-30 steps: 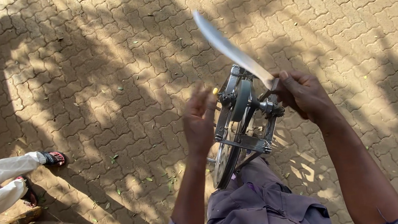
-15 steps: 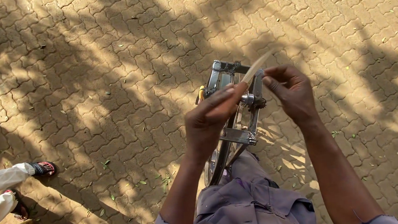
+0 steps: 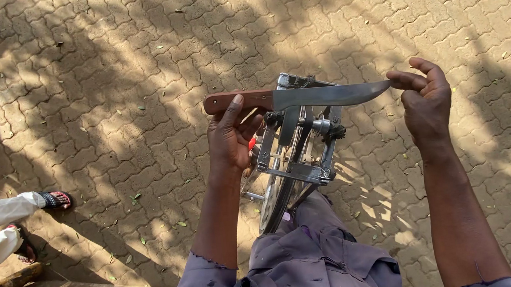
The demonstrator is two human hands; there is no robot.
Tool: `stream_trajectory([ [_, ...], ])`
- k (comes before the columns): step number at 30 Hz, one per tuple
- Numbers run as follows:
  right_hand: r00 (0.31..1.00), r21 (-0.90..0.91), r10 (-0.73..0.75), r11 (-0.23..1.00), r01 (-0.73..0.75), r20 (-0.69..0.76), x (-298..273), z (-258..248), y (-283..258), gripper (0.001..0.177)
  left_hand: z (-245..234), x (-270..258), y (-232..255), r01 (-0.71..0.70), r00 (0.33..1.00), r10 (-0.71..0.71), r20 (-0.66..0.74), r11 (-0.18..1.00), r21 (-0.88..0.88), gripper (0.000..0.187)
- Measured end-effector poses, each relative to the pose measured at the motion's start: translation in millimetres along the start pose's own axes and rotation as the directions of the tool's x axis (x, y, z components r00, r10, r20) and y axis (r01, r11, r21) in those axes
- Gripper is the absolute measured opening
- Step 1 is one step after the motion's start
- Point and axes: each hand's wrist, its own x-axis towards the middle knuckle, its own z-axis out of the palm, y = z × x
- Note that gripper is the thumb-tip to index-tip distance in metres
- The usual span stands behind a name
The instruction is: The recorder is using a manual, pedal-operated grinding wheel to sharpen a large knife or blade.
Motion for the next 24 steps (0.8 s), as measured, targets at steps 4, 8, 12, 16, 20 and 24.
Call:
stream_trajectory([
  [4, 0.989, 0.163, 0.146, 0.976, -0.143, -0.007, 3.0, -4.3, -17.5, 0.065, -0.1, 2.4, -0.4, 0.034, 0.997, -0.033, -0.072, 0.999, 0.024, 0.028],
  [8, 0.988, 0.184, 0.151, 0.971, -0.150, 0.006, 2.2, -6.9, -29.8, 0.074, -1.0, 6.3, -3.6, 0.050, 0.992, -0.044, -0.119, 0.998, 0.044, 0.030],
  [12, 0.985, 0.210, 0.174, 0.962, -0.174, 0.017, 0.8, -8.7, -34.8, 0.074, -3.8, 8.1, -6.3, 0.067, 0.991, -0.062, -0.119, 0.997, 0.040, 0.030],
  [16, 0.984, 0.181, 0.177, 0.967, -0.178, 0.021, -1.4, -5.4, -41.3, 0.074, -9.3, 8.7, -6.6, 0.072, 0.991, -0.068, -0.116, 0.997, 0.030, 0.029],
  [20, 0.980, 0.229, 0.193, 0.953, -0.198, 0.047, -1.5, 1.1, -33.9, 0.078, -14.3, 7.0, -2.1, 0.045, 0.990, -0.042, -0.133, 0.999, 0.021, 0.030],
  [24, 0.981, 0.262, 0.180, 0.945, -0.195, 0.079, -1.1, 14.0, -29.9, 0.077, -25.4, 7.7, 8.4, -0.014, 0.987, 0.028, -0.157, 0.996, 0.089, 0.034],
])
